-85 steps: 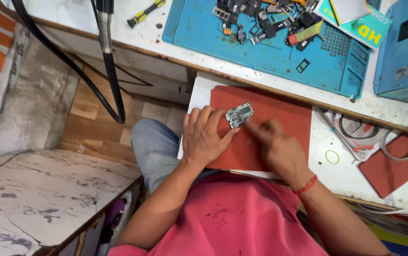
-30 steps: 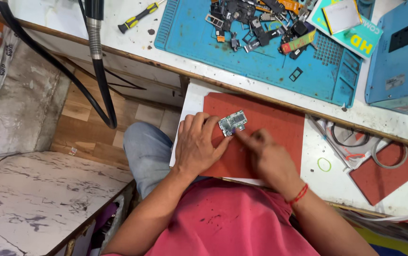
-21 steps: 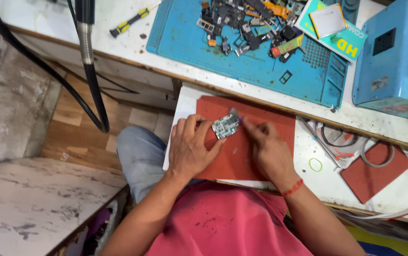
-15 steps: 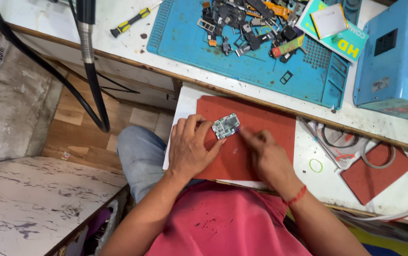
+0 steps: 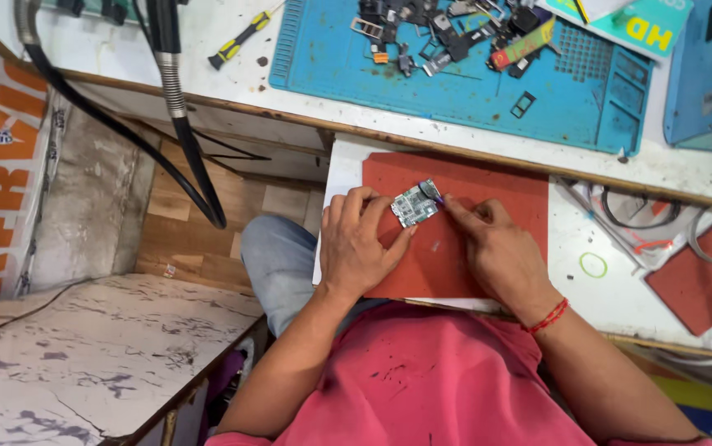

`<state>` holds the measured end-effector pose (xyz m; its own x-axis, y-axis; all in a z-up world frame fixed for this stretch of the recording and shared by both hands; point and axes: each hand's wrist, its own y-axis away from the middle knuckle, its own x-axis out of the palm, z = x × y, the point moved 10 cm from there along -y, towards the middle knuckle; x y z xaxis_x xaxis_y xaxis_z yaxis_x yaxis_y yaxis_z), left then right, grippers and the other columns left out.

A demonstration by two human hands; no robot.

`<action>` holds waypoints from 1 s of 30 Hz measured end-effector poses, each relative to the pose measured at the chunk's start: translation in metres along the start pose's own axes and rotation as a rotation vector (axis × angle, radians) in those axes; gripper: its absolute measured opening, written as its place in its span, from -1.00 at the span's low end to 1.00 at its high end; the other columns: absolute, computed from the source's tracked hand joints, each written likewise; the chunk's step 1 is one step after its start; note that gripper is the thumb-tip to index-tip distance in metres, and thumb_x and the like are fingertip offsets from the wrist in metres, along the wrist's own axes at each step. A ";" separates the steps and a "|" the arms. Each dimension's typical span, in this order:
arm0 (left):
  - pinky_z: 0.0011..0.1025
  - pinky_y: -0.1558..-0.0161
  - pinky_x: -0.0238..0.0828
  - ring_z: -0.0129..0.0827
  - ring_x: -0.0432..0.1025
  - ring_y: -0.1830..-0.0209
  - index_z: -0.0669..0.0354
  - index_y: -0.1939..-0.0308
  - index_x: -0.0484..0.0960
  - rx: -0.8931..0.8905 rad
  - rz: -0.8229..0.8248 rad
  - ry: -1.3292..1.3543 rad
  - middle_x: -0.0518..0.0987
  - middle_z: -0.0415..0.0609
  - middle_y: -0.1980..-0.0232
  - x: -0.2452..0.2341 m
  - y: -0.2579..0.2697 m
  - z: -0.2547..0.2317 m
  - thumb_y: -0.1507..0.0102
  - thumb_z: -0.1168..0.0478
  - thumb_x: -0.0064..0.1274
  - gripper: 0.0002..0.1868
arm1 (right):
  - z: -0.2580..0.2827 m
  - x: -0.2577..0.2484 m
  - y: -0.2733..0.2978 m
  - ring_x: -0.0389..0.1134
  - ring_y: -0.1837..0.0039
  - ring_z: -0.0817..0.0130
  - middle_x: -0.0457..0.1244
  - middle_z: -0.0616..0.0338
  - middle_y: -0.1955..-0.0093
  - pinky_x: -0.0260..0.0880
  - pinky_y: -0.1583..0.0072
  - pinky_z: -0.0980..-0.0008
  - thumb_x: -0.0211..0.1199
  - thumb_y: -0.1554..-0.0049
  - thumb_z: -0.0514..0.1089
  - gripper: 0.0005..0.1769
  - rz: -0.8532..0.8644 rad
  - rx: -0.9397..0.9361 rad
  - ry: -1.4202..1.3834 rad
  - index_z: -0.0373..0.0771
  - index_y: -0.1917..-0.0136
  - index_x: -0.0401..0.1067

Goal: The person uses a toothbrush to scrub a small green circuit board placed on a red mat. They hold the board steady with one hand while brushing with the other, focusing on the surface and edges of the electronic component.

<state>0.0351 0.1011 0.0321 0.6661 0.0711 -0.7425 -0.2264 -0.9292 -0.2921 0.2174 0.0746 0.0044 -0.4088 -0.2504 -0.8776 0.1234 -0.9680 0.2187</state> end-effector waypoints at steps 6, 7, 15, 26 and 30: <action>-0.15 -0.03 0.28 -0.13 0.35 0.02 0.17 0.03 0.66 0.002 -0.011 -0.010 0.48 -0.04 -0.04 0.003 0.000 0.000 -0.09 -0.01 0.38 -0.52 | -0.004 -0.001 -0.003 0.40 0.08 -0.13 0.28 -0.07 -0.09 0.44 0.05 -0.01 0.05 -0.12 -0.30 -0.33 -0.044 -0.046 -0.061 0.11 -0.47 0.33; -0.15 -0.03 0.28 -0.12 0.35 0.01 0.18 0.03 0.66 0.003 -0.002 -0.015 0.47 -0.03 -0.04 0.004 0.000 0.001 -0.09 -0.01 0.37 -0.51 | -0.004 0.000 -0.009 0.40 0.07 -0.13 0.29 -0.07 -0.11 0.43 0.06 -0.02 0.03 -0.15 -0.30 -0.35 -0.057 -0.044 -0.059 0.08 -0.48 0.32; -0.15 -0.04 0.28 -0.11 0.35 0.01 0.18 0.03 0.66 0.009 -0.022 -0.037 0.48 -0.02 -0.03 0.002 0.003 -0.002 -0.09 0.00 0.38 -0.52 | 0.002 0.003 -0.010 0.39 0.09 -0.18 0.26 -0.12 -0.11 0.43 0.06 -0.06 -0.01 -0.12 -0.32 -0.30 -0.019 -0.020 -0.036 0.08 -0.51 0.27; -0.13 -0.02 0.29 -0.10 0.36 0.04 0.18 0.04 0.66 -0.030 0.007 -0.031 0.49 -0.02 -0.01 0.005 -0.001 -0.002 -0.08 0.02 0.39 -0.53 | 0.001 0.001 -0.001 0.41 0.16 -0.14 0.29 -0.05 -0.14 0.45 0.09 -0.05 -0.03 -0.14 -0.28 -0.35 -0.043 -0.010 -0.043 0.06 -0.48 0.29; -0.13 -0.04 0.29 -0.09 0.36 0.01 0.18 0.04 0.66 0.011 -0.009 -0.032 0.50 -0.02 -0.03 0.001 0.000 -0.006 -0.03 0.03 0.39 -0.50 | 0.013 0.014 0.003 0.42 0.17 -0.09 0.27 -0.05 -0.09 0.46 0.10 -0.03 -0.02 -0.09 -0.31 -0.26 0.087 -0.109 0.016 0.09 -0.53 0.25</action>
<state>0.0395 0.0991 0.0351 0.6447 0.0914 -0.7589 -0.2285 -0.9244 -0.3054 0.2000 0.0675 -0.0018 -0.3776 -0.3323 -0.8643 0.2558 -0.9345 0.2475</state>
